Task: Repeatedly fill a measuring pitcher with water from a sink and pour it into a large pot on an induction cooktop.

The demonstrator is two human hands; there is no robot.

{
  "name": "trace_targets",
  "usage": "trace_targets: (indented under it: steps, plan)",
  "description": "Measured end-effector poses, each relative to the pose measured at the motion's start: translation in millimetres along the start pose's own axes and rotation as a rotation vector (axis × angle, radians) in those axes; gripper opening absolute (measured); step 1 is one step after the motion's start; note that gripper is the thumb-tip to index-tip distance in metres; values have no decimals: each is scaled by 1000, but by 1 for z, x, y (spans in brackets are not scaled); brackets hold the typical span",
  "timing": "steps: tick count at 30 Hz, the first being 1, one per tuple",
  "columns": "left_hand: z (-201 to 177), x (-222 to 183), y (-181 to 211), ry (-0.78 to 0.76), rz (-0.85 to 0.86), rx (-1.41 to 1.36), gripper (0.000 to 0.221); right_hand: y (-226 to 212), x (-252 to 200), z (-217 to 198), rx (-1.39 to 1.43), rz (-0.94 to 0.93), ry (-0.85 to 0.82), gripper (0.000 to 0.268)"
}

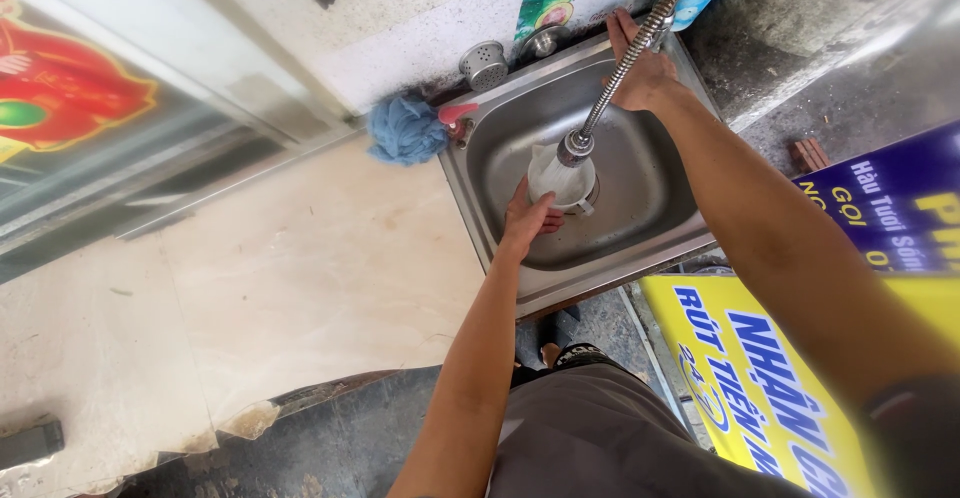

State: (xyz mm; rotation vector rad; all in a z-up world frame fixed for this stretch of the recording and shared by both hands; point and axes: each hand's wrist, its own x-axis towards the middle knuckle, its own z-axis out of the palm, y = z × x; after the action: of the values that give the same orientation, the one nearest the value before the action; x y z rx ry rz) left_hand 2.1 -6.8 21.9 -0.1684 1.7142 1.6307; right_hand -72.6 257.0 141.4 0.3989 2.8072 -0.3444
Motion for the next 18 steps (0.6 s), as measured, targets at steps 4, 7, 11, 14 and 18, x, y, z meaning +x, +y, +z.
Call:
trace_targets:
  steps: [4, 7, 11, 14, 18]
  plan:
    - [0, 1, -3, 1, -9, -4, 83, -1, 0, -5, -72, 8, 26, 95]
    - [-1, 7, -8, -4, 3, -32, 82, 7, 18, -1, -147, -31, 89, 80]
    - [1, 6, -7, 1, 5, -38, 81, 12, 40, 1, -285, -73, 98, 71]
    - [0, 6, -8, 11, -8, -41, 82, 20, 53, 10, -412, -138, 131, 75]
    - [1, 4, -4, 12, -5, -39, 81, 18, 47, 5, -440, -181, 195, 63]
